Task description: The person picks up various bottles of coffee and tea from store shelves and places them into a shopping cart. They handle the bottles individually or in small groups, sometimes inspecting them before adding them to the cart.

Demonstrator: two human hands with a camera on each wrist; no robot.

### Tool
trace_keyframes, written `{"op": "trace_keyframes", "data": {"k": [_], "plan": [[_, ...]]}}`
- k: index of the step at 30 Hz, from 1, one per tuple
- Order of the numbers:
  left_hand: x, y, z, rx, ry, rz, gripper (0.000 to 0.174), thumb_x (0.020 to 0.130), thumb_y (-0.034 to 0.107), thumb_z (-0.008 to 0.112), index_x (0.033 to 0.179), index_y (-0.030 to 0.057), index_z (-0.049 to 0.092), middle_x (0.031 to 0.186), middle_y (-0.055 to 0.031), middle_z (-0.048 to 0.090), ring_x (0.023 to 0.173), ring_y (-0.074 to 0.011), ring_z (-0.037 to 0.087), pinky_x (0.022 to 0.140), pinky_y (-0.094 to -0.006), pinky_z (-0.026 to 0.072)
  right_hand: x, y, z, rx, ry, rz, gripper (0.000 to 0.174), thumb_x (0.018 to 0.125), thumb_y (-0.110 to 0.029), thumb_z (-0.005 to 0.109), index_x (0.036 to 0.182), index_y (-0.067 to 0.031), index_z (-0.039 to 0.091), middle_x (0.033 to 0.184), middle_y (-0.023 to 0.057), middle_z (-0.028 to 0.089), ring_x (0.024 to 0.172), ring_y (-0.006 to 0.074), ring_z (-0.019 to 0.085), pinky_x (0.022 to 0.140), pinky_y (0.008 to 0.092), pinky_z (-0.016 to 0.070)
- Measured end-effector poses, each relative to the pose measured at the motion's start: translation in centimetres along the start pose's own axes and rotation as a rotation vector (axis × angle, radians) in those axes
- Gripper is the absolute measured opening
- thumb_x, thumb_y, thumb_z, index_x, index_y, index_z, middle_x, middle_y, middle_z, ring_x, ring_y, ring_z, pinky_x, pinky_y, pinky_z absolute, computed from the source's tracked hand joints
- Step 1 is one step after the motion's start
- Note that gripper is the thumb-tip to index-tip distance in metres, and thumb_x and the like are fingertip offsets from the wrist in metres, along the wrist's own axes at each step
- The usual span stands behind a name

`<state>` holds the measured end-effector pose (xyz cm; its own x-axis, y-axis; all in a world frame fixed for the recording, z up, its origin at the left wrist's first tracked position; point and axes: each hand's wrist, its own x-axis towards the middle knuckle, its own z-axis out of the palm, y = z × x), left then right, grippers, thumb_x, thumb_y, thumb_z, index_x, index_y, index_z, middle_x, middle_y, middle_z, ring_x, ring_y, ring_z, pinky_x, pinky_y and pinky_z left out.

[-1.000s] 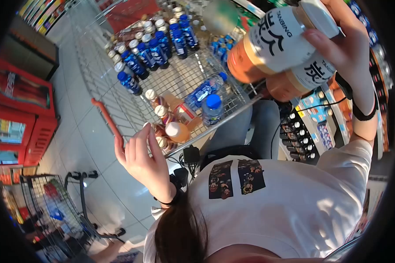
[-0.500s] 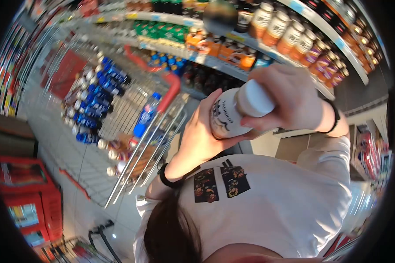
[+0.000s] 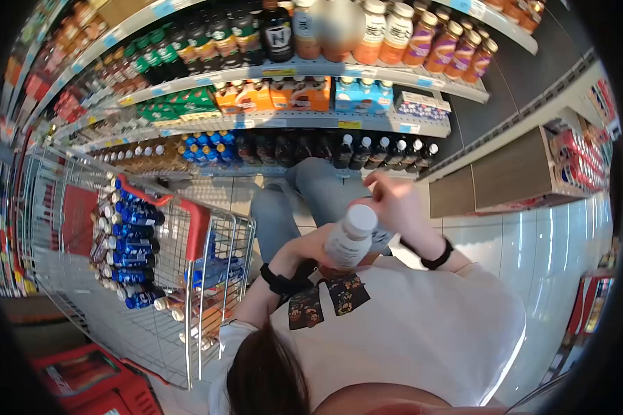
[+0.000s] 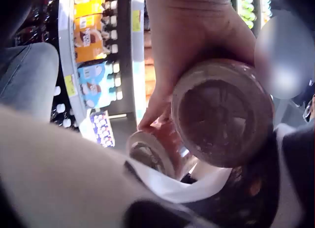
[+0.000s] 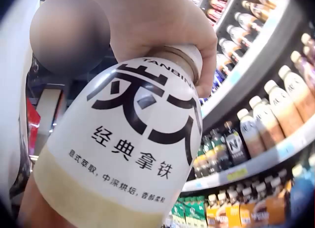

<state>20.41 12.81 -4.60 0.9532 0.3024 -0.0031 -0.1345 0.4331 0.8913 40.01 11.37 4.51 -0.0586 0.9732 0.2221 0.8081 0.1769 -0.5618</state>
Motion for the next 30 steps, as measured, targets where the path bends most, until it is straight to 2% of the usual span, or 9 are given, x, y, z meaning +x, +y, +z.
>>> {"op": "trace_keyframes", "data": {"k": [4, 7, 10, 11, 14, 16, 18, 27, 30], "plan": [[1.9, -1.2, 0.6, -0.136, -0.149, -0.246, 0.081, 0.061, 0.024, 0.079, 0.129, 0.0035, 0.04, 0.117, -0.0071, 0.055, 0.111, -0.0175, 0.049, 0.099, -0.0334, 0.0355, -2.5, 4.0, 5.0, 0.045, -0.115, 0.343, 0.034, 0.08, -0.038, 0.065, 0.086, -0.0061, 0.056, 0.051, 0.0038, 0.052, 0.048, 0.0201, 0.056, 0.048, 0.0313, 0.0442], [2.5, -2.9, -0.6, -0.186, -0.192, -0.276, 0.08, 0.062, 0.025, 0.079, 0.128, 0.003, 0.039, 0.118, -0.0073, 0.054, 0.111, -0.0174, 0.05, 0.098, -0.0331, 0.0365, -3.5, 5.5, 5.4, 0.627, 0.028, 0.587, 0.029, 0.088, -0.029, 0.057, 0.102, -0.0048, 0.052, 0.069, 0.0079, 0.059, 0.069, 0.0142, 0.06, 0.062, 0.0287, 0.0463], [2.0, -3.6, -1.4, -0.247, -0.18, -0.275, 0.078, 0.063, 0.026, 0.079, 0.127, 0.0024, 0.04, 0.115, -0.0066, 0.056, 0.109, -0.0171, 0.051, 0.097, -0.033, 0.0377, -6.5, 6.7, 7.4, 1.02, 0.156, 0.613, 0.031, 0.091, -0.018, 0.049, 0.119, -0.008, 0.044, 0.093, 0.007, 0.058, 0.091, 0.0118, 0.055, 0.077, 0.0264, 0.0447], [1.7, -4.0, -1.7, -0.219, -0.12, -0.244, 0.076, 0.063, 0.026, 0.079, 0.125, 0.0026, 0.042, 0.112, -0.0057, 0.057, 0.107, -0.0171, 0.052, 0.095, -0.0328, 0.0387, -8.4, 8.1, 9.0, 1.008, -0.014, 0.683, 0.047, 0.09, -0.023, 0.051, 0.128, -0.004, 0.03, 0.117, 0.0145, 0.049, 0.108, 0.0211, 0.049, 0.09, 0.031, 0.0398], [1.2, -4.4, -2.2, -0.04, -0.053, -0.25, 0.075, 0.066, 0.023, 0.078, 0.128, 0.0038, 0.04, 0.119, -0.0073, 0.053, 0.112, -0.0176, 0.048, 0.098, -0.0332, 0.0359, -12.4, 9.7, 10.6, 0.945, -0.29, 0.548, 0.06, 0.086, -0.02, 0.057, 0.133, -0.0007, 0.024, 0.121, 0.0192, 0.046, 0.114, 0.0231, 0.046, 0.096, 0.0352, 0.0389], [1.3, -5.7, -2.0, 0.361, 0.029, -0.13, 0.075, 0.067, 0.024, 0.076, 0.129, 0.0028, 0.039, 0.131, -0.014, 0.038, 0.123, -0.024, 0.036, 0.103, -0.036, 0.0297, -14.1, 9.7, 12.1, 1.394, -0.357, 0.589, 0.059, 0.084, -0.021, 0.06, 0.131, -0.0016, 0.031, 0.123, 0.0135, 0.048, 0.11, 0.0194, 0.05, 0.092, 0.0327, 0.0423], [2.1, -6.1, -2.1, 0.584, -0.163, -0.142, 0.078, 0.064, 0.023, 0.074, 0.13, 0.0032, 0.038, 0.131, -0.0205, 0.033, 0.123, -0.0346, 0.033, 0.106, -0.0371, 0.0247, -13.0, 9.8, 12.4, 1.353, -0.417, 0.606, 0.058, 0.083, -0.021, 0.06, 0.13, -0.0017, 0.032, 0.123, 0.0129, 0.049, 0.109, 0.0191, 0.05, 0.092, 0.0326, 0.0425], [1.2, -3.8, -1.4, 0.452, 0.19, -0.189, 0.08, 0.064, 0.028, 0.078, 0.129, 0.0003, 0.04, 0.125, -0.0165, 0.048, 0.117, -0.0252, 0.046, 0.1, -0.0345, 0.0346, -7.2, 9.4, 11.2, 0.978, -0.404, 0.576, 0.054, 0.081, -0.02, 0.063, 0.126, -0.0023, 0.038, 0.119, 0.01, 0.052, 0.106, 0.0176, 0.052, 0.09, 0.0321, 0.0436], [0.6, -2.9, -2.1, 0.595, 0.456, -0.12, 0.084, 0.057, 0.034, 0.082, 0.126, 0.0016, 0.045, 0.117, -0.0155, 0.055, 0.11, -0.0232, 0.052, 0.095, -0.0346, 0.0404, -5.0, 9.4, 10.4, 0.917, -0.349, 0.556, 0.053, 0.08, -0.019, 0.063, 0.125, -0.0025, 0.04, 0.118, 0.009, 0.053, 0.105, 0.0171, 0.053, 0.089, 0.0319, 0.0439]]}}
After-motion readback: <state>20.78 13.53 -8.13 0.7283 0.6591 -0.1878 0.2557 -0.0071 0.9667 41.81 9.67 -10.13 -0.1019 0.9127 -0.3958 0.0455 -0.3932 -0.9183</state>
